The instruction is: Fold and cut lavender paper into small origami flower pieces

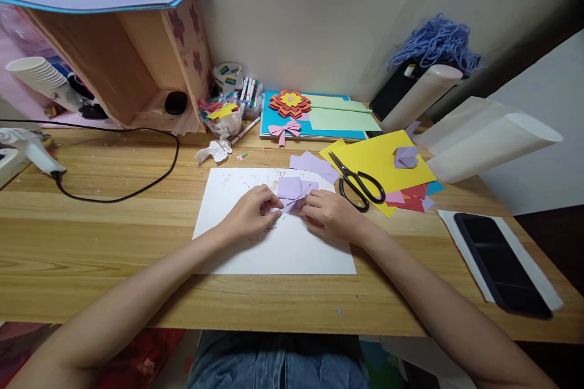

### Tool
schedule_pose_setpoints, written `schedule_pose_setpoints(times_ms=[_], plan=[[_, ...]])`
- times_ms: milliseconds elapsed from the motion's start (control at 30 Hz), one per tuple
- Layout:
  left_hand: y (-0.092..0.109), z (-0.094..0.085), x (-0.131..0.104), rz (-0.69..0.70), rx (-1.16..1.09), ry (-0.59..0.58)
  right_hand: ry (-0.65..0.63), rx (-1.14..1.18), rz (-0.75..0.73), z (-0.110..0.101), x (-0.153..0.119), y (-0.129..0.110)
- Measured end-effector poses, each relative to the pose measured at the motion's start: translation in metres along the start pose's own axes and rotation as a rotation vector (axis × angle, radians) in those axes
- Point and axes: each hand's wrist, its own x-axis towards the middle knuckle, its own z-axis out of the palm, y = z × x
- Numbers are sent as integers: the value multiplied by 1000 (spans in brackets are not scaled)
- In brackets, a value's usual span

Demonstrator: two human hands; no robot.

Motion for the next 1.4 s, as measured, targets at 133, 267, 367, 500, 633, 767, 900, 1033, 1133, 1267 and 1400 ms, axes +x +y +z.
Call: schedule_pose_setpoints(times_ms=[133,267,367,500,633,767,900,1033,1133,1267,1400], plan=[[0,5,0,-1,0,48,15,-2,11,3,0,-1],[1,7,-1,-14,1,69,24,-1,5,6,-1,-2],[1,7,-1,-17,1,73,34,21,-10,8,1,-4],[0,7,0,-15,-5,68,30,5,-30,7,3,-6],[-1,7,0,-11,-10,63,11,-19,-49,5,4,-6],[-1,7,1,-7,-11,57,-13,-32,-47,4,5,-6],[-1,6,1,-6,-14,50,-31,-29,-32,3,6,-6],[-1,6,1,-8,-21,48,-32,5,-15,1,7,-7],[-2,5,1,-10,-28,42,-21,22,-10,0,6,-6],[-2,5,1,-20,-23,33,-5,11,-11,0,4,-5],[-2,4,1,-18,-11,21,-10,-2,-9,0,3,-3]])
